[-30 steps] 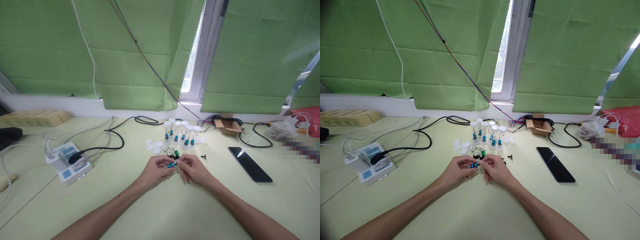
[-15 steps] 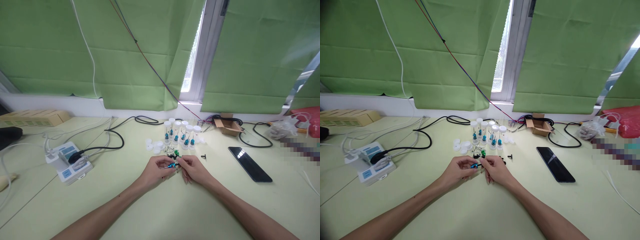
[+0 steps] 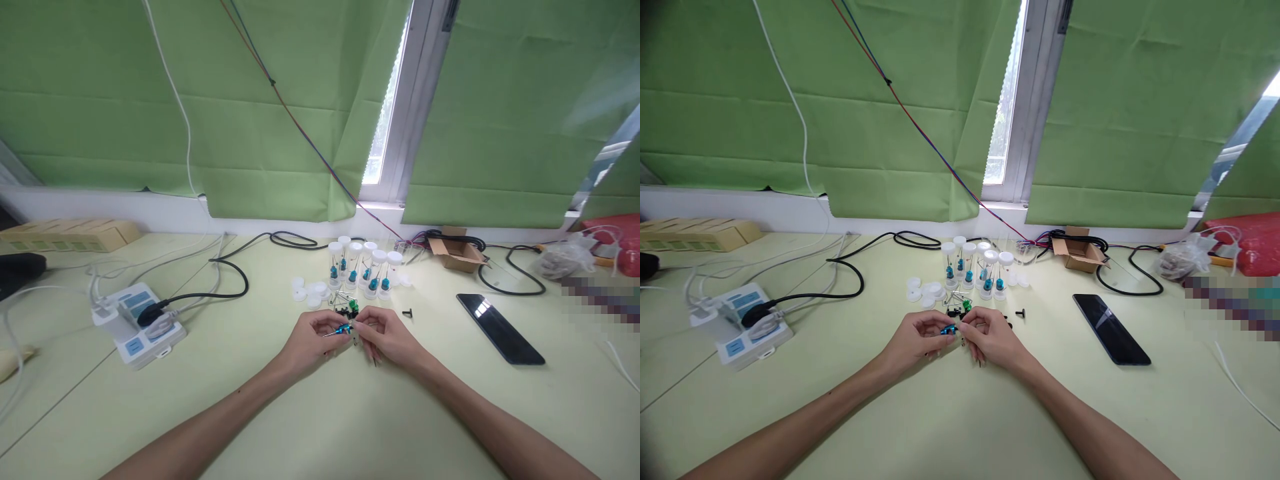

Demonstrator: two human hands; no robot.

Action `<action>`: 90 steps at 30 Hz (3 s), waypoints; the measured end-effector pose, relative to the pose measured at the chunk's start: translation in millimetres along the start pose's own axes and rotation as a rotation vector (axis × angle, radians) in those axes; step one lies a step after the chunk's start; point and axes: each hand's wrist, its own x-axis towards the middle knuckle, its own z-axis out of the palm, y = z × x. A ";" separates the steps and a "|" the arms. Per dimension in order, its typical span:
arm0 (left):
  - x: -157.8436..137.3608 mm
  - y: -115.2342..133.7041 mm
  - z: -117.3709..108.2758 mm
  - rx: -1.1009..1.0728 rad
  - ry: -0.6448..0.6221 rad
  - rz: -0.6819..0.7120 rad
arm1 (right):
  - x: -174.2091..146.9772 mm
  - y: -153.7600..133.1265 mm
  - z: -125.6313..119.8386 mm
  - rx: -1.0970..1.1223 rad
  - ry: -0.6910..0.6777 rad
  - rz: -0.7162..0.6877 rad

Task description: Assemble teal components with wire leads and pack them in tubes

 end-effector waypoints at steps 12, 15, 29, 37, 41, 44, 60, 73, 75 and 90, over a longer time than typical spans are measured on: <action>-1.4 -0.2 0.6 0.017 -0.020 -0.021 | -1.6 -2.6 3.2 -0.094 0.005 0.107; -0.9 0.9 0.9 0.001 -0.017 -0.021 | -0.9 -3.5 4.0 -0.080 0.024 0.113; -3.0 1.7 2.5 0.014 -0.032 0.003 | -3.0 -7.2 0.1 -0.011 -0.033 0.074; -3.5 2.9 2.6 0.020 -0.039 -0.005 | -2.7 -9.0 1.7 -0.142 0.007 0.108; -3.4 4.4 3.3 0.028 0.010 -0.001 | -2.2 -9.7 2.0 -0.128 0.029 0.110; -2.1 3.4 3.3 0.021 0.049 -0.001 | -2.3 -10.1 0.6 -0.077 0.001 0.094; -3.5 3.8 3.8 0.033 -0.012 0.006 | -2.3 -4.5 0.2 -0.165 -0.005 0.066; -0.3 0.2 0.6 0.002 0.008 -0.006 | -4.3 -8.3 0.2 -0.149 -0.007 0.038; -0.9 -0.1 0.7 0.009 -0.011 -0.006 | -4.7 -9.3 0.1 -0.165 -0.012 0.034; -0.2 -0.2 0.2 0.021 -0.015 -0.004 | -3.2 -3.5 0.2 -0.170 -0.005 0.047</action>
